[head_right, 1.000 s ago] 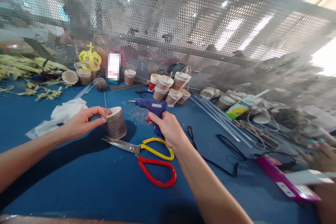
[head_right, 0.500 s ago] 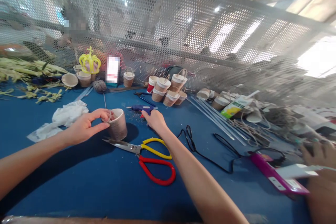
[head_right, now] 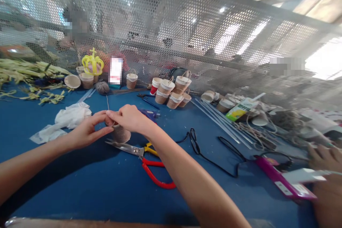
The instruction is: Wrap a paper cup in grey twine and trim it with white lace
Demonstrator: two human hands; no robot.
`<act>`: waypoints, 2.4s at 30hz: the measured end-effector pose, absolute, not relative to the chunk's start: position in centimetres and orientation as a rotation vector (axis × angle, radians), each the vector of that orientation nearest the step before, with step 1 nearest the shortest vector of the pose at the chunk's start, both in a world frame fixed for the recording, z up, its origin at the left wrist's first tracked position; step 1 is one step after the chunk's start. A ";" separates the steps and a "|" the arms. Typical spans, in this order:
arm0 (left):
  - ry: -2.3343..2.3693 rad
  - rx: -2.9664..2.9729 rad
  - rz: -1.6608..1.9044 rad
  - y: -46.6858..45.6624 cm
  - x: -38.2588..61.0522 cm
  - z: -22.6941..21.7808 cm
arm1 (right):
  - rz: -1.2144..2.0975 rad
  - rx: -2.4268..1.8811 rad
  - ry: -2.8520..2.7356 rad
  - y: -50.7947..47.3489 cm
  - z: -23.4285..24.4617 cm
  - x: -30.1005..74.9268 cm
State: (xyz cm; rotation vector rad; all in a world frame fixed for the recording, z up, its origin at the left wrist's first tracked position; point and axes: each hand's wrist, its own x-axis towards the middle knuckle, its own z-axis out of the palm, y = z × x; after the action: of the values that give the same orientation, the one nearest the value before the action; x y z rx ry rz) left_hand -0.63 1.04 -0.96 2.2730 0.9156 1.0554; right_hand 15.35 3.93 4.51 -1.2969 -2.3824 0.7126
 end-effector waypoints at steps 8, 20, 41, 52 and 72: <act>0.928 2.288 1.043 1.2 -0.8 -1.2 | 0.886 -1.215 -2.082 3.3 4.1 16.0; 0.916 1.949 1.054 1.2 -0.8 -0.9 | 1.045 -1.124 -1.595 0.6 3.7 18.8; 0.773 1.823 0.966 0.5 -0.3 -0.2 | 1.123 -1.091 -1.496 0.5 1.9 19.7; 0.665 1.704 0.875 0.3 -0.3 0.2 | 1.172 -0.988 -1.612 0.5 2.0 20.0; 0.763 1.800 0.885 1.1 -0.4 -0.4 | 1.280 -0.952 -1.675 0.6 0.7 20.1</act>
State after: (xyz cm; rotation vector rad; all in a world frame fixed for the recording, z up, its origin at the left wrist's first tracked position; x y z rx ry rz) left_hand -0.40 1.10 -0.41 1.8002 0.7627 0.8846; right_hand 20.13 0.62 0.71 -0.9516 -1.6748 1.2800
